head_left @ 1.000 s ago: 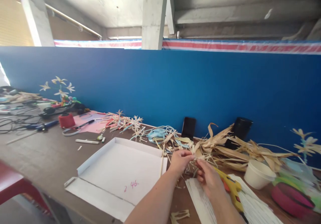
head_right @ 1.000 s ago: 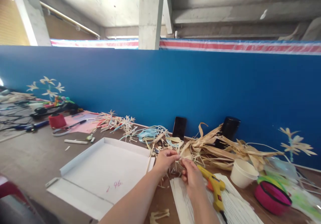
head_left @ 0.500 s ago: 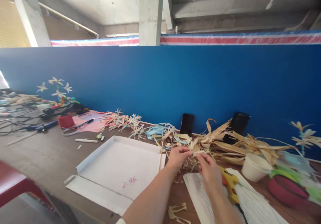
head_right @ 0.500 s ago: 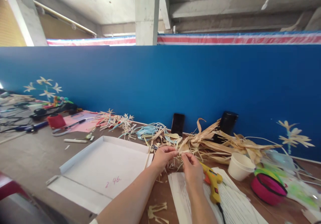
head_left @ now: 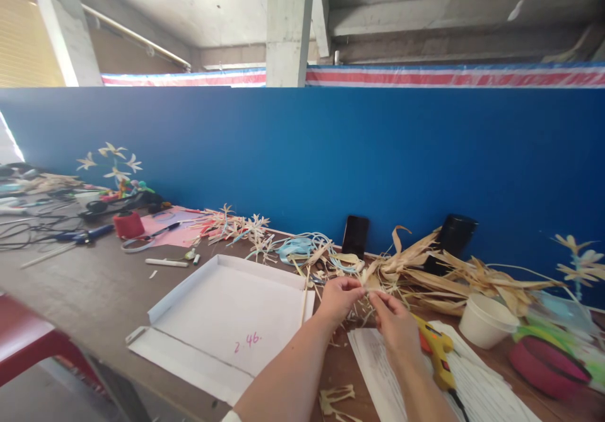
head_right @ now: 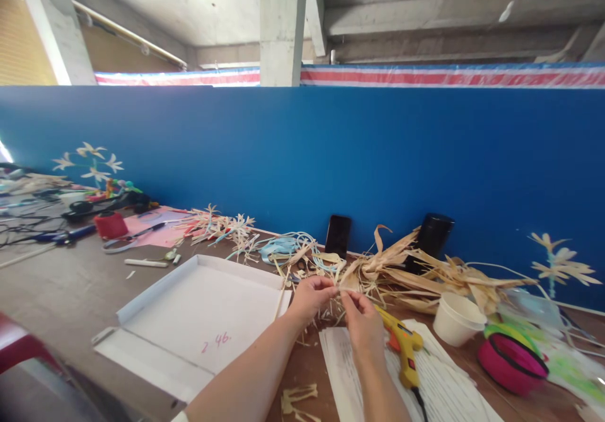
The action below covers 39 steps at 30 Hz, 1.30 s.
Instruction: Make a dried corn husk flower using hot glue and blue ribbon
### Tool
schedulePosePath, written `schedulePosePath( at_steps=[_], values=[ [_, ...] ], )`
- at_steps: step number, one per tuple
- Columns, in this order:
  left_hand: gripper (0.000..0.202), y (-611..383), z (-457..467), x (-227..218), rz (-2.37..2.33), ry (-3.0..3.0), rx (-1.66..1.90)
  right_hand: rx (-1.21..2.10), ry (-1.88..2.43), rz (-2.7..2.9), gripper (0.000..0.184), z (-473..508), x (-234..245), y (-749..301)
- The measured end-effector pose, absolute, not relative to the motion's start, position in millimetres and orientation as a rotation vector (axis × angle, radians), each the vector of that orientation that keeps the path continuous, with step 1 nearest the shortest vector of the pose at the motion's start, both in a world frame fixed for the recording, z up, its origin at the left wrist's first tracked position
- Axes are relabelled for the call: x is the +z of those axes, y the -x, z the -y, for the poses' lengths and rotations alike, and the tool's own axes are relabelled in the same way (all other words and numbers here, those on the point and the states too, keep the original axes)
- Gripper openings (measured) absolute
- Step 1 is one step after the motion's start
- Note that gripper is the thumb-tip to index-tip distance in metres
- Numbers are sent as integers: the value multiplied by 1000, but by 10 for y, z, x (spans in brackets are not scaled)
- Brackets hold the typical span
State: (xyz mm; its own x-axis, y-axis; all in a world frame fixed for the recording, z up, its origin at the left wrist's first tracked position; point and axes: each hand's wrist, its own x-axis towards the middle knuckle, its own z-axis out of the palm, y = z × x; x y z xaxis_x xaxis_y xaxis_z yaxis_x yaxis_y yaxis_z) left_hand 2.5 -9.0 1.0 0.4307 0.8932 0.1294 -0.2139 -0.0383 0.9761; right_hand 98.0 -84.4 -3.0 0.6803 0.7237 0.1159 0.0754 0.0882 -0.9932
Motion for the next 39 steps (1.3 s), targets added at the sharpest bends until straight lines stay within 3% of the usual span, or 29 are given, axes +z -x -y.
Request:
schedulePosePath(
  at_steps=[13, 29, 39],
  values=[
    [19, 30, 124, 92, -706, -1477, 1118, 972, 979, 384, 25, 880, 22, -1035],
    [12, 41, 247, 104, -669, -1845, 1189, 926, 981, 419, 22, 859, 54, -976],
    [16, 12, 135, 69, -647, -1547, 1187, 699, 1113, 577, 34, 894, 87, -964]
  ],
)
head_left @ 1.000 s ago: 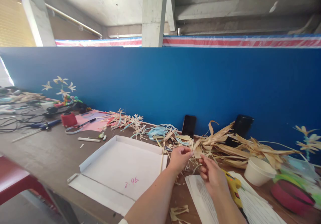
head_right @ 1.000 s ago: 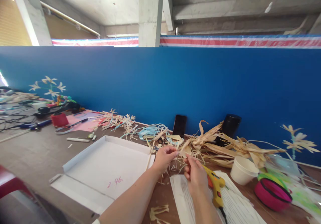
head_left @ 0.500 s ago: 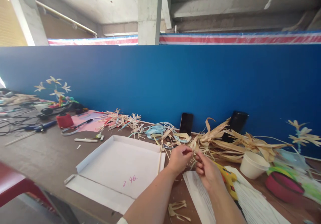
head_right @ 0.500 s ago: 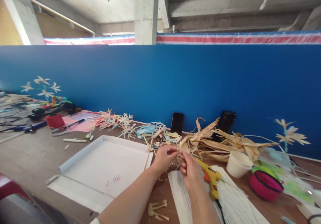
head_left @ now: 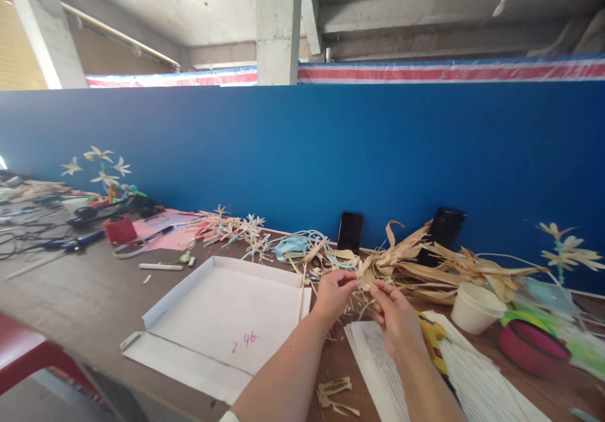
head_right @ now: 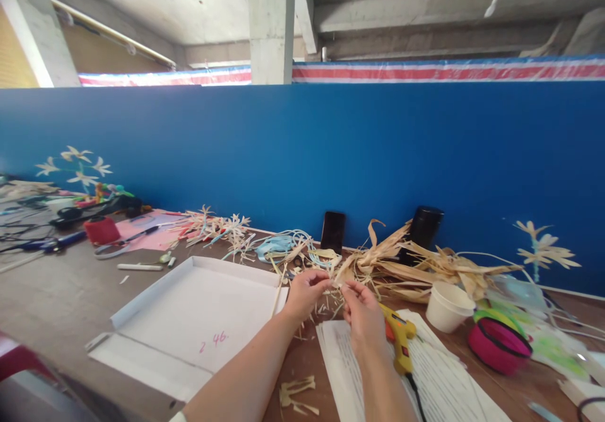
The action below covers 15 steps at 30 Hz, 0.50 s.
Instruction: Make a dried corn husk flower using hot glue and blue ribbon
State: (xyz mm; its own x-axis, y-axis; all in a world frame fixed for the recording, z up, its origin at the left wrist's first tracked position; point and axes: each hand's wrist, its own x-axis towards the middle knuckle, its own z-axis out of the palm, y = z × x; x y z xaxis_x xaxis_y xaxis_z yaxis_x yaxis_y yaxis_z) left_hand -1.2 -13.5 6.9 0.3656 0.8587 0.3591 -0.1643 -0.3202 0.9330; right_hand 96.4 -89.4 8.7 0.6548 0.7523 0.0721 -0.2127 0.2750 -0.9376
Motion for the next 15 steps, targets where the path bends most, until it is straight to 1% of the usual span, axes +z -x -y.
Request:
schedulePosePath(
  at_steps=[5, 10, 15],
  values=[
    [17, 34, 124, 115, -645, -1474, 1168, 490, 1304, 770, 45, 928, 105, -992],
    [19, 5, 124, 85, -587, -1419, 1146, 375, 1395, 883, 44, 954, 158, -991],
    [18, -4, 121, 70, -554, -1380, 1127, 372, 1374, 925, 46, 957, 155, -974]
  ],
)
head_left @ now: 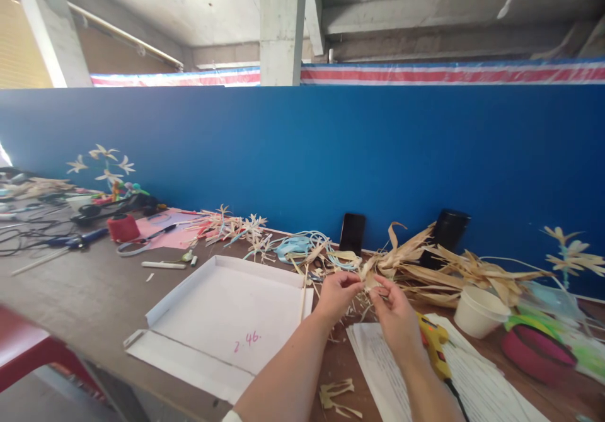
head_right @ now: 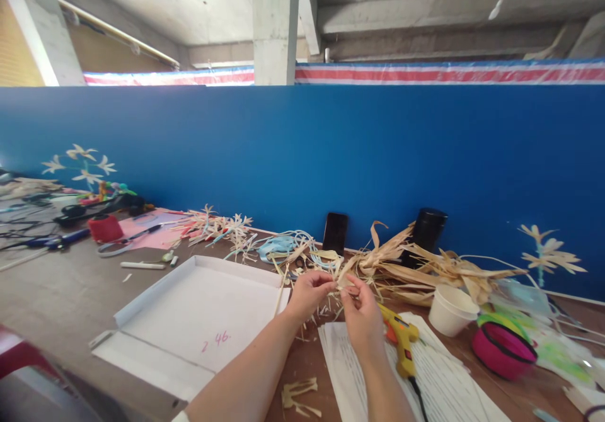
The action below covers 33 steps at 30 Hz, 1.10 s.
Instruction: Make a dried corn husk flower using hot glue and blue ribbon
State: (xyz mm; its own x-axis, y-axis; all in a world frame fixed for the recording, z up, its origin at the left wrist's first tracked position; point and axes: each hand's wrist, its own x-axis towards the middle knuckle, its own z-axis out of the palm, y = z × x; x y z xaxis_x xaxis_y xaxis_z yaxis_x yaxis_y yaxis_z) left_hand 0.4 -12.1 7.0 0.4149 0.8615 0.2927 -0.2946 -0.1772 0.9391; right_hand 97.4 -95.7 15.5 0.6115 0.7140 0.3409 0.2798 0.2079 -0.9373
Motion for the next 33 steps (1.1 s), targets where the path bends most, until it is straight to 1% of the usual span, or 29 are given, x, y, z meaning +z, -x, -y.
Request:
schedulePosePath(
  at_steps=[6, 13, 20, 22, 25, 27, 33],
  values=[
    [21, -8, 115, 80, -536, -1335, 1099, 397, 1335, 921, 49, 956, 143, -963],
    [22, -15, 105, 45, -530, -1370, 1067, 535, 1282, 777, 53, 932, 136, -959],
    [22, 9, 116, 85, -539, -1353, 1093, 656, 1162, 626, 66, 917, 107, -959],
    [21, 14, 115, 89, -537, -1337, 1109, 698, 1174, 554, 61, 920, 96, -960],
    [20, 19, 114, 91, -554, -1348, 1134, 787, 1187, 521, 47, 927, 83, -958],
    [19, 21, 118, 98, -555, -1368, 1146, 815, 1183, 534, 41, 928, 81, -949],
    [20, 20, 144, 118, -555, -1413, 1127, 727, 1209, 570, 38, 905, 67, -937]
  ],
)
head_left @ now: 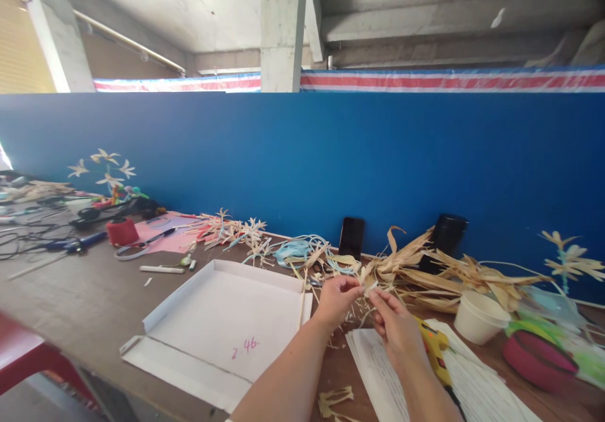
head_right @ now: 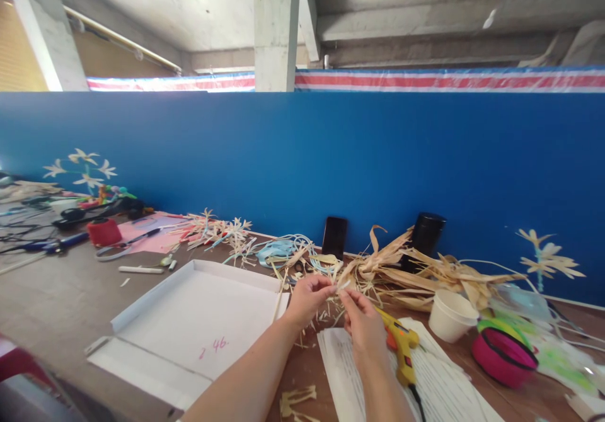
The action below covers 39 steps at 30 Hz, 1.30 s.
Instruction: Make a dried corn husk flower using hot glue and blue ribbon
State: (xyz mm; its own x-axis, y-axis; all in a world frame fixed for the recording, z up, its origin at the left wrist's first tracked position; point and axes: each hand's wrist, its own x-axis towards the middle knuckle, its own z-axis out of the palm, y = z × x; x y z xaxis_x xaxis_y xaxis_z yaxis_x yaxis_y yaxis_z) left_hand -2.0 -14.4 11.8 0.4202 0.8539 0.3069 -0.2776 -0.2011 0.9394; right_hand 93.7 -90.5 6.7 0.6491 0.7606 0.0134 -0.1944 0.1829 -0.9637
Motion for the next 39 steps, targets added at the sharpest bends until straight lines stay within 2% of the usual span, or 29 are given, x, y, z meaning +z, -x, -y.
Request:
schedulePosePath(
  at_steps=[39],
  values=[
    [18, -16, 185, 91, -572, -1527, 1131, 527, 1287, 642, 38, 934, 136, -935]
  ],
)
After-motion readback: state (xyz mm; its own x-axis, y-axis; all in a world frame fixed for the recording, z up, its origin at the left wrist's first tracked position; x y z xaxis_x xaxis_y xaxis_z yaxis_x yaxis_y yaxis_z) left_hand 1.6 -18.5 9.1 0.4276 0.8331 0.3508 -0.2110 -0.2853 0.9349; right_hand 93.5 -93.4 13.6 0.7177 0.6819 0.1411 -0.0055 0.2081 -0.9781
